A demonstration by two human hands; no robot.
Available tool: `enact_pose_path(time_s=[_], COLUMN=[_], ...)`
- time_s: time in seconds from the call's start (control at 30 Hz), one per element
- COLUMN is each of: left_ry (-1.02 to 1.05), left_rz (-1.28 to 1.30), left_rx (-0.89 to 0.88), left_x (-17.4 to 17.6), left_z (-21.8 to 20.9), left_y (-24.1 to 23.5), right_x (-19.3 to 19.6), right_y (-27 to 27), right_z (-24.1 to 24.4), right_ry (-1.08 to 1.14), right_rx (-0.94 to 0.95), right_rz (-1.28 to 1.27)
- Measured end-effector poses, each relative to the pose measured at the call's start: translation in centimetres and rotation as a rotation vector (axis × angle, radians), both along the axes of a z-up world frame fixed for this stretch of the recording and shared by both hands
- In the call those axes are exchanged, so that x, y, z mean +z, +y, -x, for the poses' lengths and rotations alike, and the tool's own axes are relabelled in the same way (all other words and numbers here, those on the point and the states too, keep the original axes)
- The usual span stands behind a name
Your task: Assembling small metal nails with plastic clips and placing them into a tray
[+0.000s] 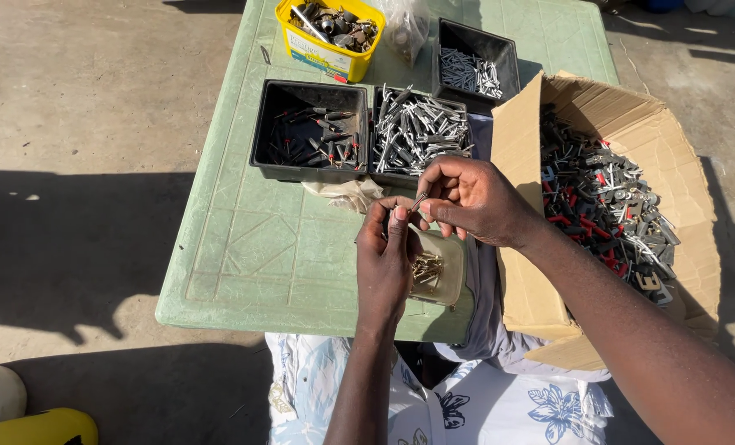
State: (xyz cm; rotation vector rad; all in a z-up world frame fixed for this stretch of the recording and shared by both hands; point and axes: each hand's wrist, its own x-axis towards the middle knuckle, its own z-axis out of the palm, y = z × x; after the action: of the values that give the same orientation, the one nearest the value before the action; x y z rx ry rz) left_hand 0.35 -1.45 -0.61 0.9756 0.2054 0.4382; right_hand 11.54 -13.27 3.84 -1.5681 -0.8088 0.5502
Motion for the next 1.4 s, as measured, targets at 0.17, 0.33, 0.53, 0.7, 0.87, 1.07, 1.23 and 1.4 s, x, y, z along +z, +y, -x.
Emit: enact_pose_path(time_s=[0.17, 0.33, 0.53, 0.7, 0.87, 1.07, 1.23, 1.4], left_ry=[-0.001, 0.089, 0.056, 0.027, 0.065, 0.110, 0.088, -0.004], left_rz=[-0.299, -0.580, -0.403, -0.095, -0.186, -0.073, 0.187, 0.165], left_rx=[-0.008, 0.088, 0.072, 0.020, 0.043, -0.071, -0.323, -0.268], left_x=[0.2, 1.2, 1.5, 0.1, 0.2, -1.2, -0.8, 0.1], left_z=[0.5, 1.0, 1.2, 0.7, 0.7, 0.2, 1.0, 1.2], left_y=[1.2, 1.2, 0.7, 0.4, 0.9, 0.8, 2.0, 1.6], right_x=[-0.1, 0.8, -1.0, -1.5, -1.2, 0.4, -0.1, 1.9], right_y=[0.0, 0.3, 0.1, 0.0, -0.2, 0.0, -0.9, -0.6], right_z=[0.0, 0.7, 0.1, 0.0, -0.1, 0.8, -0.2, 0.0], right_ry=[-0.008, 0.021, 0.060, 0.071, 0.058, 0.034, 0.030, 0.271], right_rx=[0.021, 0.007, -0.002, 0.032, 0.050, 0.069, 0.103, -0.073], right_rz=[0.000, -0.008, -0.024, -0.028, -0.015, 0.004, 0.042, -0.146])
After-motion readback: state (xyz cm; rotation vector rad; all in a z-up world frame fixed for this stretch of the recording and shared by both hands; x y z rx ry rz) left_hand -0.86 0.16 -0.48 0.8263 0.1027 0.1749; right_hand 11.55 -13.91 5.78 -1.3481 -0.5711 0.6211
